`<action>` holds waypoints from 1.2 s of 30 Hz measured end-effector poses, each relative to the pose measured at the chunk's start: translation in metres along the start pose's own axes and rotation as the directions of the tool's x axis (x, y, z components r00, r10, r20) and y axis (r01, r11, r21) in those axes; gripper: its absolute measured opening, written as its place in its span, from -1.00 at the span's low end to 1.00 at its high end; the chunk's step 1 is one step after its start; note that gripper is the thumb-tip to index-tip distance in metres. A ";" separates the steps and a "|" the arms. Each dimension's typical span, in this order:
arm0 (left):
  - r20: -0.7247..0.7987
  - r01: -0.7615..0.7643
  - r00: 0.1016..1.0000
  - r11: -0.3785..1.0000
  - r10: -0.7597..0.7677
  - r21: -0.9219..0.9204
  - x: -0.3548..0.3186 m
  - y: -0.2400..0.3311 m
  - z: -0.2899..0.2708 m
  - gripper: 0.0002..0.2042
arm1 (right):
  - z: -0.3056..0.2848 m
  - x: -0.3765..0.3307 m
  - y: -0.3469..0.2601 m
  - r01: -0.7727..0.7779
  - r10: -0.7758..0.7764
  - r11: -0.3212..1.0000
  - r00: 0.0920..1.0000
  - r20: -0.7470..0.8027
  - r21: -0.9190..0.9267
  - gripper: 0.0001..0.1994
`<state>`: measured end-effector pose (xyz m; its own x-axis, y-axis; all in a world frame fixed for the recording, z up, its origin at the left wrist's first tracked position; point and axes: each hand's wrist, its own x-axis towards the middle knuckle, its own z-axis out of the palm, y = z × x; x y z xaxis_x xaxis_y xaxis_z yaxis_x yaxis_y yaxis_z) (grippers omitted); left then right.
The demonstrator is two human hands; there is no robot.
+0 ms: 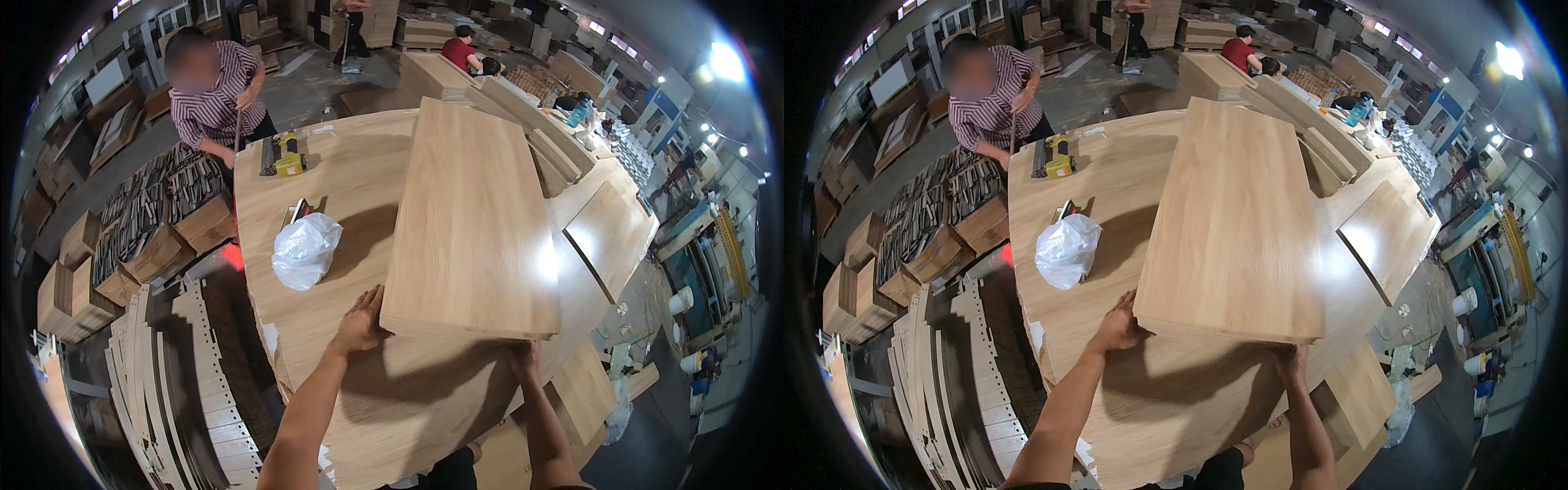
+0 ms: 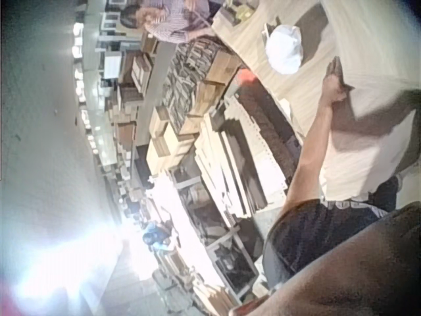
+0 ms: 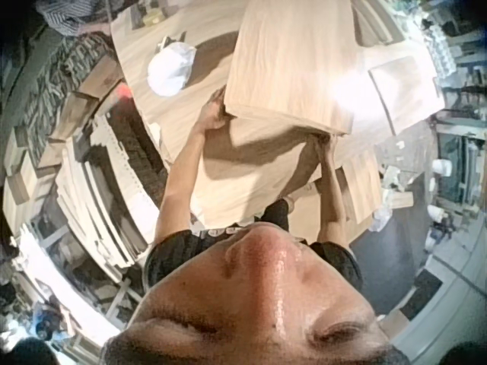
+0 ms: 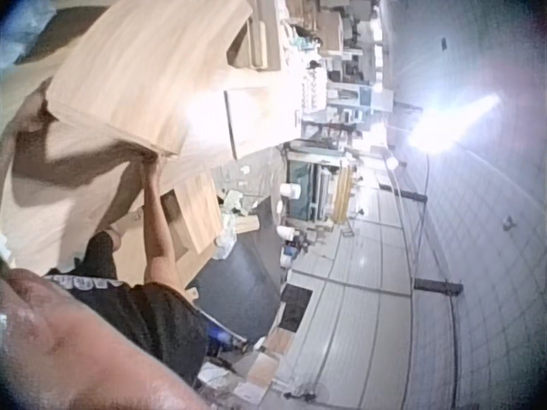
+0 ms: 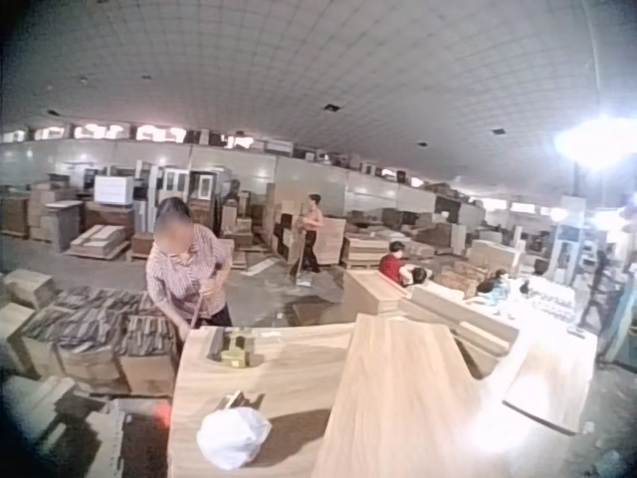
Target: The person stacks wood panels on a workbench and uses a pneumatic nailer to attach a wooden strip to a large panel.
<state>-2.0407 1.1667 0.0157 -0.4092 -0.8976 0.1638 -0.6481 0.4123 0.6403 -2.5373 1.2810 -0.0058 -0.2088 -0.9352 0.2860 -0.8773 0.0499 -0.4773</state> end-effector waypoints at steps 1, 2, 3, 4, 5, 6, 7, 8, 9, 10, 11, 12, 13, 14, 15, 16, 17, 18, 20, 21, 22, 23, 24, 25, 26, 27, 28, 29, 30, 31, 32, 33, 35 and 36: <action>-0.016 0.033 0.999 0.999 -0.034 -0.036 0.005 0.000 -0.002 0.12 | 0.005 0.010 -0.013 0.005 -0.001 0.996 0.999 -0.045 0.084 -0.48; -0.030 0.070 0.997 0.995 -0.072 -0.070 0.010 0.003 -0.008 0.11 | 0.008 0.020 -0.026 0.014 0.001 0.985 0.996 -0.086 0.170 -0.44; -0.046 0.101 0.993 0.989 -0.106 -0.107 0.014 0.005 -0.012 0.10 | 0.010 0.028 -0.030 0.002 0.009 0.986 0.998 -0.067 0.168 -0.41; -0.116 0.156 0.979 0.985 -0.165 -0.078 0.013 0.006 -0.006 0.06 | 0.011 0.035 -0.033 -0.008 0.017 0.986 0.999 -0.047 0.167 -0.38; -0.187 0.215 0.957 0.975 -0.223 -0.059 0.013 0.010 0.000 0.02 | 0.011 0.040 -0.036 -0.019 0.024 0.986 0.999 -0.027 0.166 -0.35; -0.219 0.243 0.942 0.966 -0.256 -0.083 0.020 0.021 0.005 0.00 | 0.015 0.043 -0.014 -0.004 0.005 0.994 1.000 -0.011 0.109 -0.37; -0.255 0.290 0.917 0.952 -0.307 -0.101 0.020 0.025 0.008 -0.02 | 0.020 0.044 -0.012 0.004 0.000 0.996 0.999 -0.037 0.093 -0.39; -0.309 0.244 0.920 0.969 -0.243 -0.037 0.021 0.024 0.012 -0.04 | 0.024 0.046 -0.010 0.010 -0.005 0.997 0.998 -0.065 0.075 -0.41; -0.364 0.203 0.914 0.979 -0.179 0.029 0.023 0.020 0.015 -0.06 | 0.028 0.051 -0.007 0.025 -0.020 0.998 0.996 -0.091 0.059 -0.43; -0.413 0.163 0.904 0.982 -0.109 0.096 0.023 0.017 0.019 -0.08 | 0.031 0.054 -0.004 0.071 -0.071 0.997 0.995 -0.066 -0.006 -0.37; -0.398 0.154 0.913 0.981 -0.094 0.121 0.022 0.014 0.023 -0.10 | 0.031 0.050 -0.001 0.022 -0.016 0.997 0.996 -0.085 0.073 -0.35; -0.387 0.161 0.918 0.975 -0.089 0.155 0.017 0.007 0.022 -0.11 | 0.033 0.046 -0.018 -0.019 0.034 0.986 0.995 -0.089 0.165 -0.33; -0.379 0.152 0.923 0.970 -0.072 0.187 0.019 0.003 0.021 -0.12 | 0.031 0.048 -0.033 -0.057 0.085 0.966 0.991 -0.102 0.251 -0.31; -0.387 0.160 0.919 0.968 -0.073 0.195 0.022 0.005 0.021 -0.13 | 0.029 0.045 -0.035 -0.052 0.065 0.978 0.996 -0.058 0.204 -0.22; -0.385 0.171 0.920 0.964 -0.081 0.205 0.017 0.006 0.022 -0.14 | 0.034 0.040 -0.040 -0.075 0.102 0.974 0.988 -0.118 0.213 -0.16; -0.383 0.183 0.920 0.959 -0.089 0.215 0.016 0.005 0.022 -0.15 | 0.040 0.037 -0.048 -0.098 0.139 0.970 0.974 -0.176 0.224 -0.10; -0.382 0.169 0.921 0.964 -0.080 0.205 0.019 0.004 0.022 -0.16 | 0.046 0.035 -0.053 -0.120 0.176 0.964 0.957 -0.232 0.236 -0.05; -0.374 0.144 0.925 0.971 -0.064 0.190 0.024 0.008 0.024 -0.17 | 0.060 0.033 -0.035 -0.117 0.149 0.985 0.950 -0.276 0.129 0.17; -0.386 0.137 0.921 0.970 -0.050 0.203 0.014 -0.005 0.025 -0.18 | 0.055 0.038 -0.058 -0.163 0.200 0.971 0.954 -0.221 0.176 0.21; -0.407 0.120 0.913 0.963 -0.012 0.240 0.015 0.002 0.022 -0.14 | 0.050 0.042 -0.067 -0.192 0.228 0.964 0.953 -0.198 0.184 0.22; -0.384 0.130 0.923 0.959 -0.024 0.253 0.021 0.015 0.017 -0.11 | 0.051 0.042 -0.067 -0.263 0.362 0.845 0.922 -0.137 0.465 0.25; -0.369 0.156 0.928 0.951 -0.049 0.266 0.020 0.023 0.012 -0.07 | 0.054 0.039 -0.067 -0.260 0.338 0.901 0.923 -0.184 0.347 0.26; -0.383 0.167 0.922 0.951 -0.058 0.260 0.022 0.023 0.015 -0.05 | 0.055 0.039 -0.061 -0.249 0.299 0.944 0.922 -0.245 0.215 0.26; -0.395 0.178 0.916 0.951 -0.067 0.253 0.023 0.023 0.019 -0.03 | 0.056 0.038 -0.056 -0.239 0.252 0.968 0.920 -0.300 0.079 0.27; -0.406 0.193 0.911 0.949 -0.077 0.251 0.023 0.023 0.019 -0.01 | 0.061 0.036 -0.054 -0.288 0.277 0.958 0.910 -0.309 0.011 0.31; -0.429 0.219 0.899 0.940 -0.090 0.263 0.024 0.023 0.020 0.00 | 0.063 0.037 -0.049 -0.302 0.302 0.952 0.909 -0.287 0.045 0.27; -0.450 0.252 0.887 0.927 -0.106 0.278 0.022 0.024 0.018 0.01 | 0.060 0.041 -0.060 -0.318 0.328 0.945 0.909 -0.257 0.081 0.23; -0.474 0.277 0.874 0.915 -0.111 0.295 0.021 0.026 0.015 0.03 | 0.059 0.046 -0.071 -0.334 0.354 0.935 0.905 -0.235 0.120 0.20; -0.426 0.320 0.888 0.898 -0.173 0.301 0.025 0.029 0.013 0.06 | 0.060 0.048 -0.072 -0.328 0.365 0.927 0.901 -0.232 0.183 0.20; -0.422 0.345 0.881 0.902 -0.216 0.259 0.025 0.027 0.015 0.07 | 0.063 0.049 -0.074 -0.322 0.377 0.914 0.897 -0.229 0.246 0.20; -0.414 0.370 0.873 0.903 -0.258 0.217 0.022 0.023 0.018 0.08 | 0.065 0.050 -0.075 -0.314 0.389 0.898 0.894 -0.225 0.307 0.20; -0.403 0.390 0.867 0.903 -0.294 0.180 0.022 0.021 0.018 0.10 | 0.070 0.050 -0.075 -0.313 0.372 0.916 0.898 -0.234 0.252 0.24; -0.373 0.451 0.856 0.870 -0.358 0.200 0.025 0.018 0.021 0.09 | 0.080 0.048 -0.075 -0.311 0.337 0.940 0.909 -0.246 0.137 0.33; -0.360 0.483 0.846 0.850 -0.393 0.209 0.027 0.019 0.020 0.09 | 0.075 0.054 -0.086 -0.264 0.310 0.940 0.925 -0.220 0.214 0.33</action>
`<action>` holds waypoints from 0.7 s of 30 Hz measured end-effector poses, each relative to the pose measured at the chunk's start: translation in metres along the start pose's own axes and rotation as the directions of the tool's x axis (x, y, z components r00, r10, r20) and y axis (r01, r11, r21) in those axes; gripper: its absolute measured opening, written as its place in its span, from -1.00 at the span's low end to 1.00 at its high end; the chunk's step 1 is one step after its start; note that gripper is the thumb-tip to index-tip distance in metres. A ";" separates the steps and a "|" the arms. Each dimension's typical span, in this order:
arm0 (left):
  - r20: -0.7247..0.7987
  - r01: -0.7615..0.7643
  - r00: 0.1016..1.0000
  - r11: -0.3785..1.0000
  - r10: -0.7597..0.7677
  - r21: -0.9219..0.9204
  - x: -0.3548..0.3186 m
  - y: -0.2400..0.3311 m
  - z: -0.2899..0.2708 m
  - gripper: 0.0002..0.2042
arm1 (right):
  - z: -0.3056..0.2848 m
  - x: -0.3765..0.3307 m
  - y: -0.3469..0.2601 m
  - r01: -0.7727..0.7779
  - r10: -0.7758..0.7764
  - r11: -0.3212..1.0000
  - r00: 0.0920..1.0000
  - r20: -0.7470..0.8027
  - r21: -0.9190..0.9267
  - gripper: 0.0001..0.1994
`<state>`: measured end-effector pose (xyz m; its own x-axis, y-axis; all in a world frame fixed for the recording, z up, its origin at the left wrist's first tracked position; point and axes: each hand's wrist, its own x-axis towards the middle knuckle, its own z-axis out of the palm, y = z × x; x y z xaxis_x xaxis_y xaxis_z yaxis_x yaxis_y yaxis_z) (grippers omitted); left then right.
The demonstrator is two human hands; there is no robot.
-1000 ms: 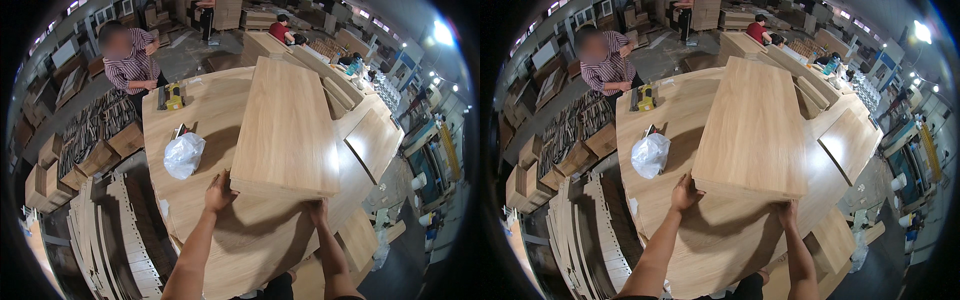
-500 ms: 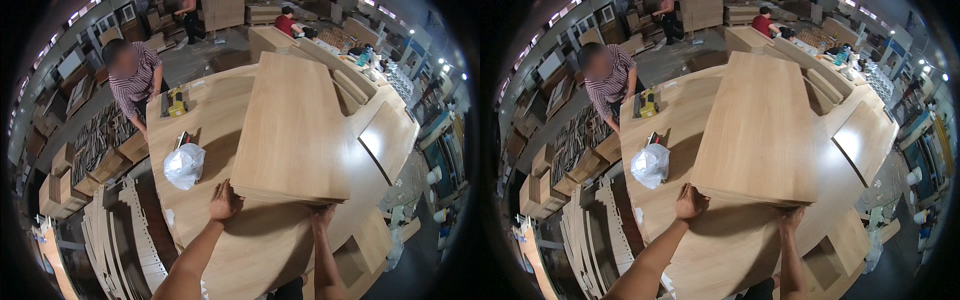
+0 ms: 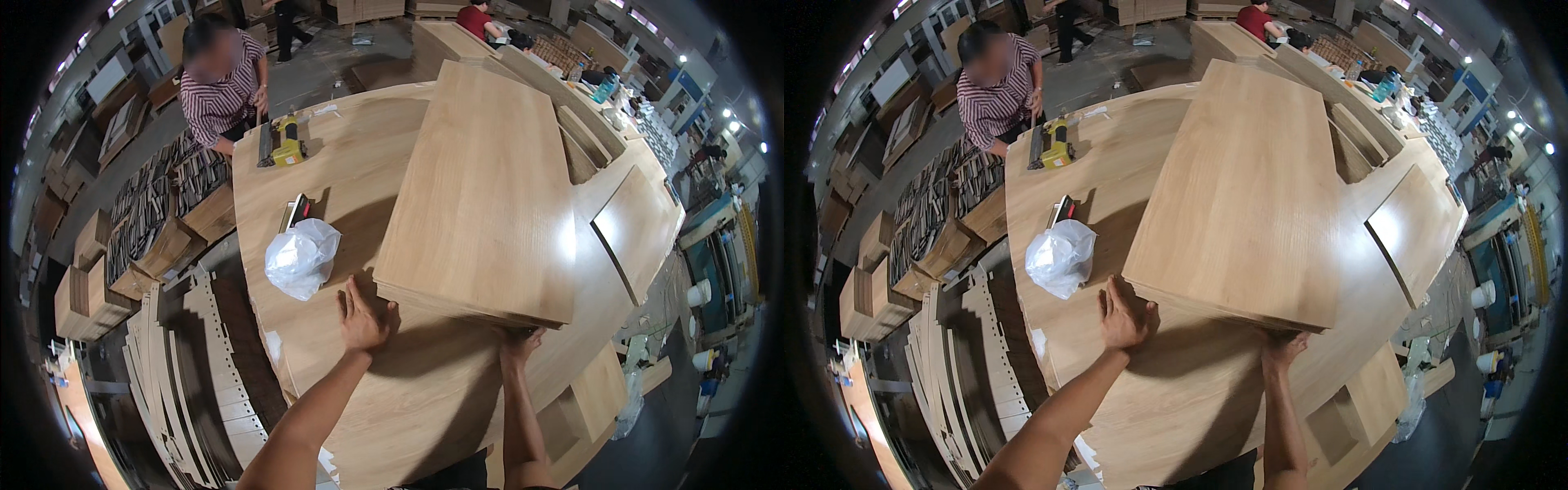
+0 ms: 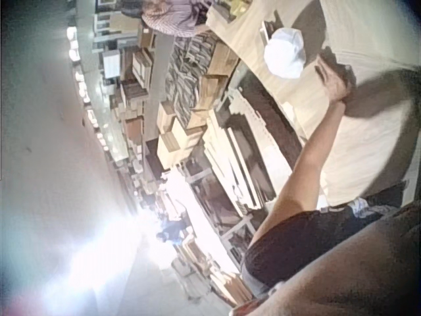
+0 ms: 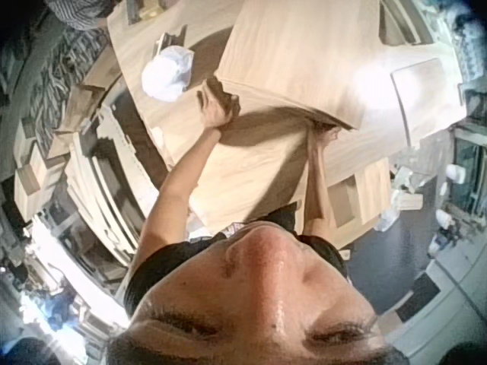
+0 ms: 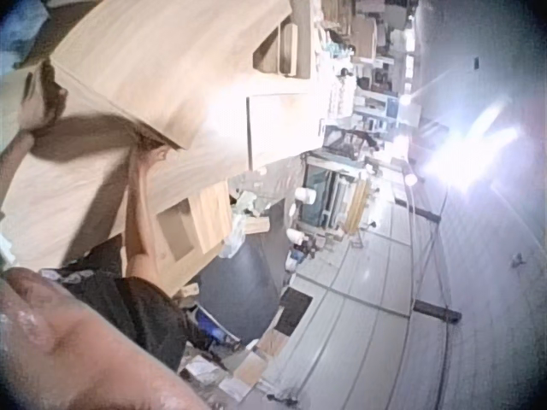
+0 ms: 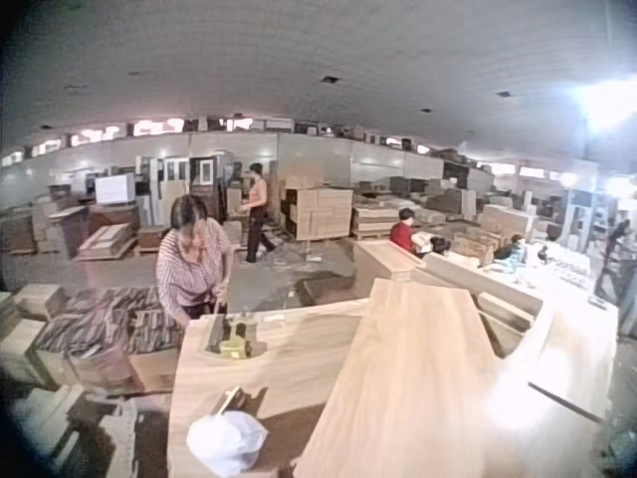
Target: The person stacks wood panels on a workbench and uses a pneumatic nailer to attach a wooden strip to a large panel.
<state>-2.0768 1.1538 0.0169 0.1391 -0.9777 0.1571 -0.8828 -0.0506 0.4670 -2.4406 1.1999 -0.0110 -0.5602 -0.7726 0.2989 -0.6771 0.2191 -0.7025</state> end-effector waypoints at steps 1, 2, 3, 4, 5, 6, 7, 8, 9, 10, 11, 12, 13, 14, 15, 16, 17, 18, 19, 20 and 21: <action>-0.001 0.006 1.000 1.000 -0.006 -0.011 0.001 0.000 -0.001 0.09 | 0.006 -0.002 0.006 0.001 -0.001 1.000 1.000 -0.002 -0.022 0.33; 0.004 0.006 1.000 1.000 -0.006 -0.027 0.001 0.004 -0.002 0.09 | 0.013 -0.004 0.013 -0.002 0.002 0.999 1.000 -0.010 -0.050 0.33; 0.009 0.006 1.000 0.999 -0.006 -0.043 0.002 0.008 -0.003 0.08 | 0.017 -0.007 0.020 -0.006 0.004 0.997 1.000 -0.018 -0.079 0.34; 0.005 -0.023 1.000 0.999 0.023 -0.030 0.003 0.010 -0.001 0.07 | 0.023 -0.009 0.027 -0.076 0.073 0.992 0.997 -0.036 -0.096 0.33; -0.009 -0.039 0.999 0.999 0.039 -0.006 0.003 0.006 0.001 0.06 | 0.033 -0.010 0.019 -0.071 0.065 0.989 0.996 -0.057 -0.127 0.32; -0.019 -0.050 0.999 0.999 0.050 0.016 0.000 0.003 0.002 0.05 | 0.039 -0.011 0.009 -0.066 0.055 0.985 0.996 -0.074 -0.162 0.31; 0.005 -0.068 0.998 0.997 0.067 0.041 -0.001 0.004 0.002 0.03 | 0.042 -0.011 0.006 -0.065 0.046 0.977 0.994 -0.098 -0.201 0.30; 0.029 -0.086 0.996 0.994 0.084 0.066 0.000 0.005 0.002 0.00 | 0.042 -0.008 0.004 -0.048 0.029 0.978 0.995 -0.095 -0.202 0.33; 0.046 -0.093 0.995 0.991 0.089 0.095 0.000 0.003 0.000 -0.02 | 0.044 -0.007 -0.005 -0.090 0.081 0.985 0.994 -0.071 -0.144 0.35; 0.062 -0.113 0.993 0.983 0.105 0.144 0.000 0.002 -0.001 -0.04 | 0.047 -0.007 -0.018 -0.136 0.133 0.987 0.990 -0.046 -0.085 0.37; 0.078 -0.132 0.990 0.972 0.119 0.193 -0.001 0.002 -0.002 -0.07 | 0.051 -0.006 -0.032 -0.182 0.182 0.983 0.983 -0.016 -0.027 0.39; 0.103 -0.161 0.985 0.958 0.140 0.236 -0.001 0.004 -0.003 -0.09 | 0.054 -0.006 -0.038 -0.234 0.234 0.972 0.972 -0.010 -0.035 0.45; 0.115 -0.163 0.983 0.963 0.141 0.215 0.000 0.005 -0.003 -0.11 | 0.059 -0.006 -0.044 -0.251 0.250 0.966 0.968 -0.030 -0.054 0.45; 0.128 -0.163 0.982 0.967 0.140 0.194 0.002 0.007 -0.003 -0.12 | 0.065 -0.005 -0.051 -0.267 0.264 0.961 0.963 -0.049 -0.073 0.45; 0.137 -0.161 0.981 0.971 0.138 0.178 0.003 0.006 -0.005 -0.13 | 0.072 -0.004 -0.059 -0.282 0.277 0.955 0.959 -0.065 -0.087 0.45; 0.148 -0.163 0.980 0.966 0.135 0.203 0.002 0.006 -0.004 -0.13 | 0.078 -0.002 -0.067 -0.252 0.249 0.958 0.968 -0.041 -0.134 0.45; 0.152 -0.165 0.979 0.963 0.134 0.211 0.001 0.005 -0.004 -0.13 | 0.083 -0.002 -0.074 -0.236 0.233 0.961 0.972 -0.039 -0.142 0.44; 0.152 -0.169 0.979 0.960 0.137 0.223 0.000 0.005 -0.005 -0.13 | 0.090 -0.002 -0.080 -0.219 0.216 0.965 0.976 -0.039 -0.144 0.44; 0.153 -0.183 0.977 0.956 0.150 0.229 0.000 0.006 -0.004 -0.13 | 0.095 -0.001 -0.078 -0.207 0.202 0.967 0.978 -0.050 -0.147 0.43; 0.160 -0.176 0.977 0.956 0.140 0.234 -0.002 0.008 -0.003 -0.13 | 0.109 -0.004 -0.065 -0.089 0.068 0.970 0.993 -0.095 -0.226 0.43; 0.155 -0.176 0.978 0.957 0.142 0.229 -0.001 0.007 0.000 -0.13 | 0.122 -0.002 -0.064 -0.118 0.097 0.970 0.989 -0.110 -0.211 0.44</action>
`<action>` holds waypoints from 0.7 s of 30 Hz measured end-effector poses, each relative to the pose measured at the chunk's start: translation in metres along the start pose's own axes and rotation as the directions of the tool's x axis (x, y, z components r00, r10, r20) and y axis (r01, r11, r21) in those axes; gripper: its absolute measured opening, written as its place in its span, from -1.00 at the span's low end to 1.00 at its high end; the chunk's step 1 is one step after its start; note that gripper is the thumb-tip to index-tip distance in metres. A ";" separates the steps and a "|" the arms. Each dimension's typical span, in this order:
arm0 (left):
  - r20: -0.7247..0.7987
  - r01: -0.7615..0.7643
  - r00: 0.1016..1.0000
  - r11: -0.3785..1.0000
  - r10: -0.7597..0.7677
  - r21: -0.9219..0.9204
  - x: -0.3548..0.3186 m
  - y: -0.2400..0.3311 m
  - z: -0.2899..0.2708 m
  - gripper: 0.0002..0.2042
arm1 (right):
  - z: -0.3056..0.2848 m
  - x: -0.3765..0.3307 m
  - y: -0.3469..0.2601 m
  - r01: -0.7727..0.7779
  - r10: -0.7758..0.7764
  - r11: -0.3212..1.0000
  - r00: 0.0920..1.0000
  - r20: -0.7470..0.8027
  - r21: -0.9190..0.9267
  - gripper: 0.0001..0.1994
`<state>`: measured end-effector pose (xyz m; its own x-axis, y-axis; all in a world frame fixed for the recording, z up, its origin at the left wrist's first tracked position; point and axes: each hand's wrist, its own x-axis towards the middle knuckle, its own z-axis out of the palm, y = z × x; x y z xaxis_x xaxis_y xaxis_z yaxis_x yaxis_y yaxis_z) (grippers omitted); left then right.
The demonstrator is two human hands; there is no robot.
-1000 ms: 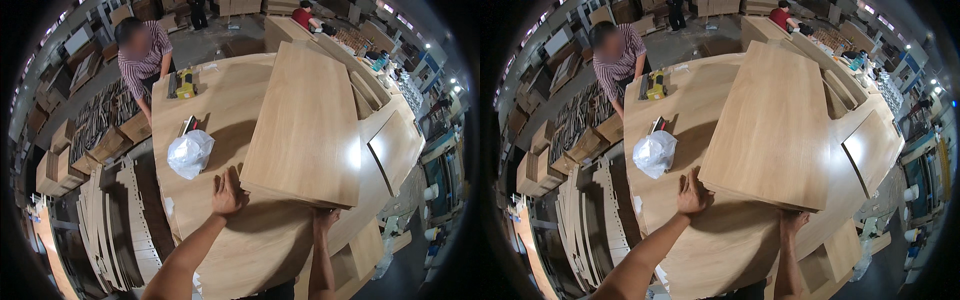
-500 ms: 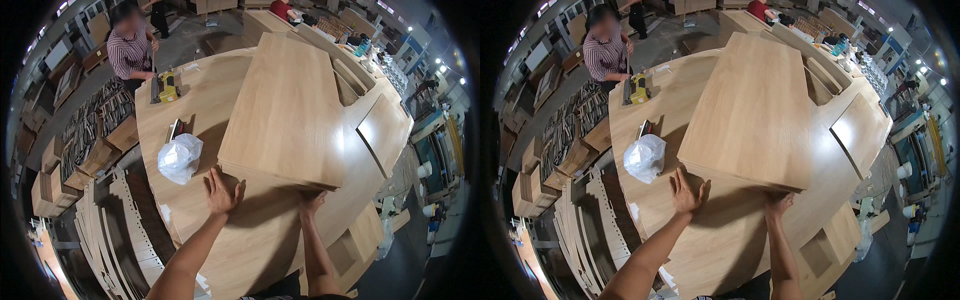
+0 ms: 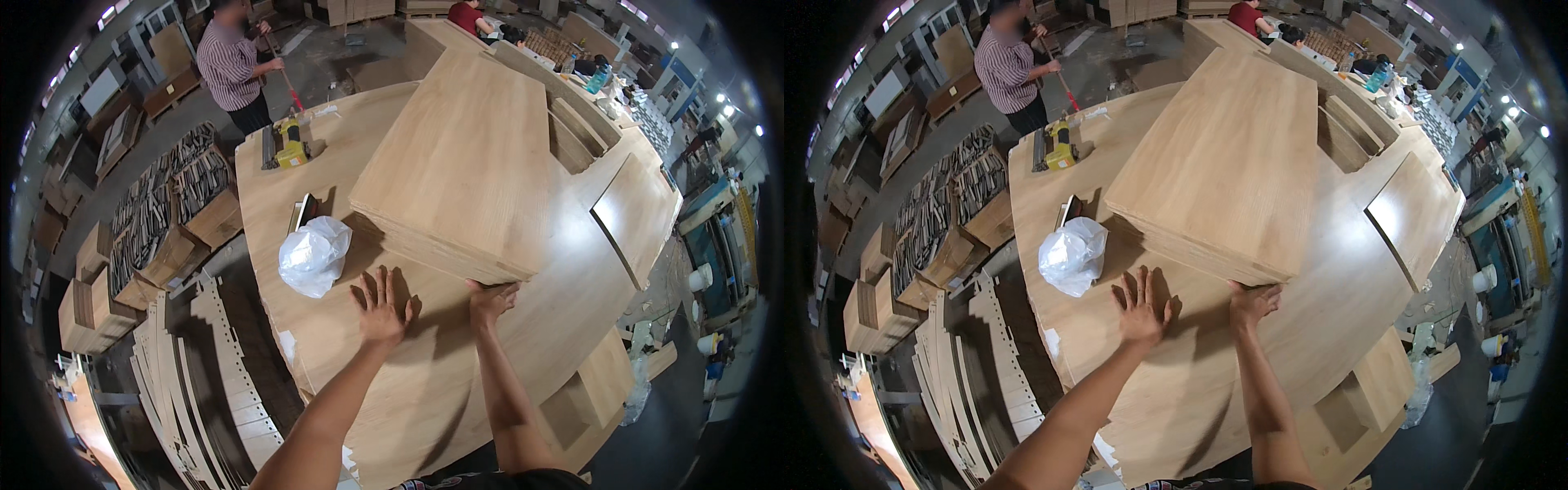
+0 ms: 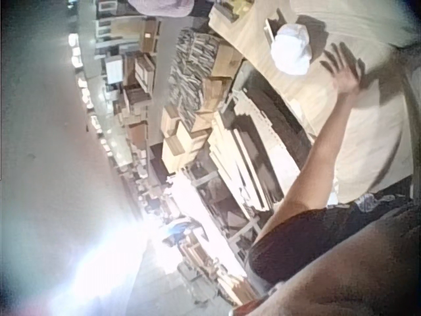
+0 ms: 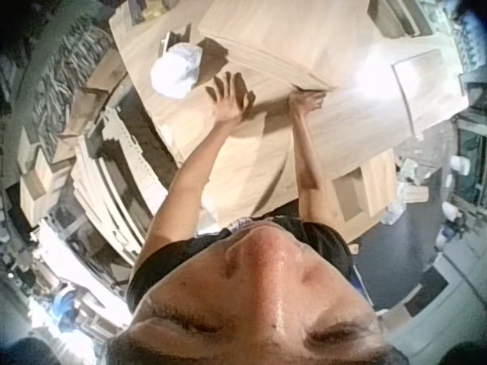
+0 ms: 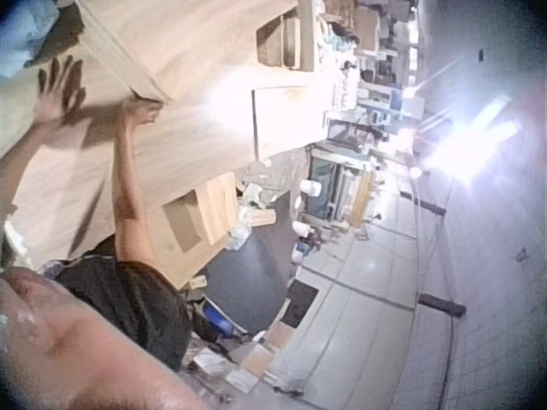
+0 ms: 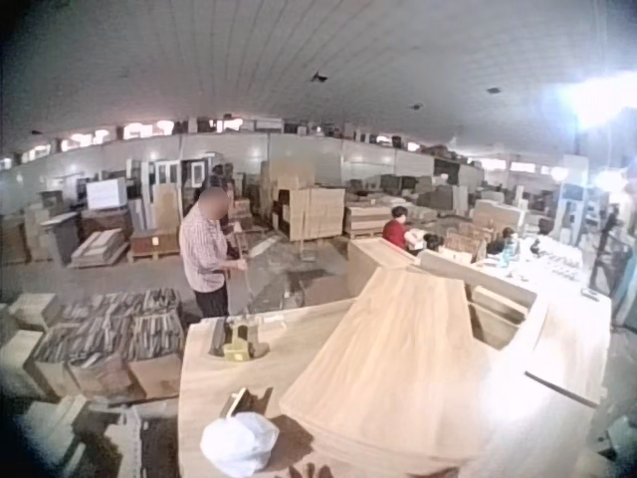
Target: The person stacks wood panels on a workbench and uses a pneumatic nailer to attach a wooden strip to a large panel.
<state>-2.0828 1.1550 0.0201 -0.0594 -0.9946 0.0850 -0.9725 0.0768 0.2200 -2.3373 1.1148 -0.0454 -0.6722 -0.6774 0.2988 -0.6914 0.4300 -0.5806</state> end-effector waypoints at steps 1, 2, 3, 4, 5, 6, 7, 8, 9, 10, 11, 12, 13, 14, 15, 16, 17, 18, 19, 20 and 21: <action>0.000 -0.008 1.000 1.000 0.008 -0.008 0.001 0.001 0.001 -0.14 | 0.008 0.000 -0.007 -0.037 0.037 0.999 0.999 -0.011 0.006 0.44; 0.000 -0.018 1.000 1.000 0.018 -0.017 0.003 0.003 0.002 -0.14 | 0.014 0.000 -0.014 -0.075 0.075 0.997 0.997 -0.024 0.011 0.45; 0.020 0.010 1.000 1.000 -0.010 -0.029 0.002 0.002 0.000 -0.15 | 0.015 -0.003 -0.030 -0.127 0.124 0.989 0.991 0.046 0.074 0.40; 0.017 0.015 1.000 1.000 -0.015 -0.017 0.002 0.002 -0.001 -0.16 | 0.015 -0.003 -0.047 -0.141 0.136 0.987 0.988 0.078 0.072 0.38; 0.015 0.022 1.000 1.000 -0.022 -0.005 0.001 0.001 -0.001 -0.16 | 0.015 -0.004 -0.065 -0.155 0.146 0.985 0.983 0.113 0.070 0.36; 0.009 0.031 0.999 0.999 -0.031 0.013 0.001 -0.001 -0.001 -0.16 | 0.020 -0.008 -0.078 -0.168 0.156 0.983 0.976 0.151 0.074 0.34; -0.009 0.026 1.000 1.000 -0.026 0.001 0.001 0.000 0.001 -0.17 | 0.023 -0.013 -0.090 -0.110 0.106 0.990 0.994 0.038 0.093 0.29; -0.002 0.025 1.000 0.999 -0.025 0.023 0.001 0.003 0.003 -0.16 | 0.024 -0.014 -0.100 -0.129 0.127 0.986 0.992 0.022 0.104 0.28; 0.003 0.033 0.999 0.998 -0.033 0.055 0.001 0.002 0.004 -0.15 | 0.028 -0.017 -0.115 -0.146 0.145 0.982 0.989 0.016 0.123 0.28; 0.007 0.043 0.999 0.996 -0.044 0.083 0.001 0.001 0.005 -0.14 | 0.031 -0.021 -0.127 -0.160 0.160 0.977 0.987 0.010 0.140 0.27; -0.013 0.050 0.999 0.997 -0.049 0.062 0.003 -0.001 0.005 -0.14 | 0.032 -0.024 -0.137 -0.139 0.139 0.978 0.990 0.012 0.157 0.26; 0.022 0.029 0.999 0.992 -0.032 0.125 0.005 -0.001 0.004 -0.16 | 0.035 -0.028 -0.148 -0.114 0.111 0.976 0.993 0.027 0.186 0.24; 0.001 0.009 1.000 0.992 -0.009 0.126 0.005 0.000 0.004 -0.17 | 0.035 -0.027 -0.149 -0.088 0.084 0.977 0.996 0.026 0.194 0.23; -0.020 -0.013 1.000 0.992 0.015 0.128 0.006 -0.001 0.004 -0.17 | 0.036 -0.027 -0.152 -0.044 0.045 0.986 0.999 -0.006 0.162 0.21; -0.031 -0.010 0.999 0.997 0.013 0.082 0.003 0.000 0.003 -0.18 | 0.035 -0.029 -0.150 -0.001 0.005 0.993 0.999 -0.032 0.120 0.19; -0.024 -0.001 1.000 0.998 0.003 0.060 0.002 -0.001 0.002 -0.19 | 0.033 -0.031 -0.148 0.039 -0.035 0.996 0.998 -0.060 0.077 0.18; -0.017 0.004 1.000 0.999 -0.003 0.039 0.003 -0.001 0.000 -0.19 | 0.030 -0.031 -0.145 0.061 -0.058 0.990 0.998 -0.028 0.126 0.12; -0.006 0.009 1.000 1.000 -0.009 0.018 0.002 -0.001 -0.003 -0.19 | 0.026 -0.032 -0.141 0.079 -0.081 0.982 0.997 0.006 0.174 0.07; 0.005 0.017 1.000 1.000 -0.017 0.017 0.002 -0.002 -0.004 -0.21 | 0.025 -0.031 -0.136 0.093 -0.103 0.970 0.994 0.033 0.224 0.02; -0.001 0.020 1.000 1.000 -0.020 0.021 -0.001 -0.003 -0.005 -0.21 | 0.019 -0.028 -0.124 0.076 -0.135 0.895 0.985 0.104 0.440 -0.06; -0.015 0.015 1.000 1.000 -0.015 0.027 -0.001 -0.003 -0.006 -0.21 | 0.016 -0.024 -0.107 0.039 -0.177 0.772 0.972 0.156 0.635 -0.14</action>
<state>-2.0789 1.1559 0.0248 -0.0418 -0.9945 0.0960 -0.9791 0.0599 0.1945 -2.2433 1.0754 -0.0020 -0.4896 -0.8275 0.2749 -0.3912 -0.0733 -0.9174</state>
